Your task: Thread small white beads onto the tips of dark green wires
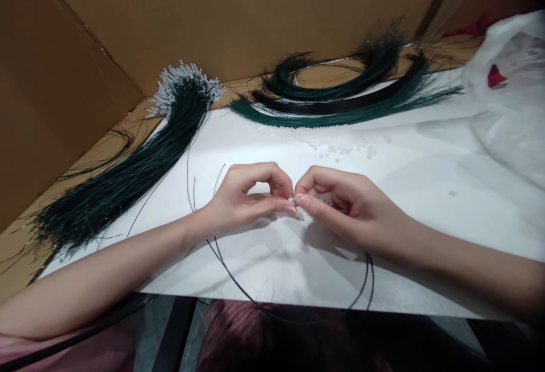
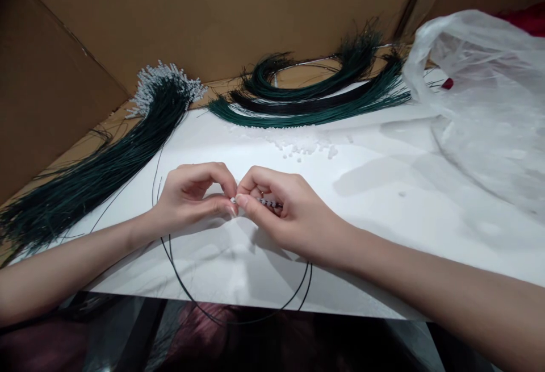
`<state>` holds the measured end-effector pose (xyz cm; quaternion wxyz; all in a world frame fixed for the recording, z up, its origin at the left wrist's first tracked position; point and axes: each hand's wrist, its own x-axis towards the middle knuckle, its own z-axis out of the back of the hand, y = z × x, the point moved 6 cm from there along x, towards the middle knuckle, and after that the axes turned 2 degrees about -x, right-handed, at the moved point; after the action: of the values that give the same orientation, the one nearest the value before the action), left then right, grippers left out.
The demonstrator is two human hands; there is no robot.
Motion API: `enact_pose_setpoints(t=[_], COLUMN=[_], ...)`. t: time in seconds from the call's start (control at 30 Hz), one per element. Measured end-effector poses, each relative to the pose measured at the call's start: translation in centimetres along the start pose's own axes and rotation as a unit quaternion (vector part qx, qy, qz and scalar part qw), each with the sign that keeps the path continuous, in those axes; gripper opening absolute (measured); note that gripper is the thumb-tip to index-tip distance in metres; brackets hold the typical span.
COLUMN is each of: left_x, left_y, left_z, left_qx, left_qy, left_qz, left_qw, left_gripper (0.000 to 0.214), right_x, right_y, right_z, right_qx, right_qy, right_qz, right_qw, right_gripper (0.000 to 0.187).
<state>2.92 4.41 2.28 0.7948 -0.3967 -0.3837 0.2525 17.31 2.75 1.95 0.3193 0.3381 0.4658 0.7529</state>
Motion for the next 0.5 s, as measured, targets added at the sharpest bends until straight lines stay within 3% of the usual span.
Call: enact_pose_setpoints(t=[0.5], left_x=[0.04], left_y=[0.20], left_z=[-0.09], left_qx=[-0.014], left_qy=[0.004], left_qz=[0.028], left_qw=[0.999], left_gripper=[0.013], right_x=[0.07], right_y=[0.00], right_z=[-0.04], right_qx=[0.011], right_qy=[0.003], right_qz=[-0.009], right_qw=[1.000], right_gripper=[0.014])
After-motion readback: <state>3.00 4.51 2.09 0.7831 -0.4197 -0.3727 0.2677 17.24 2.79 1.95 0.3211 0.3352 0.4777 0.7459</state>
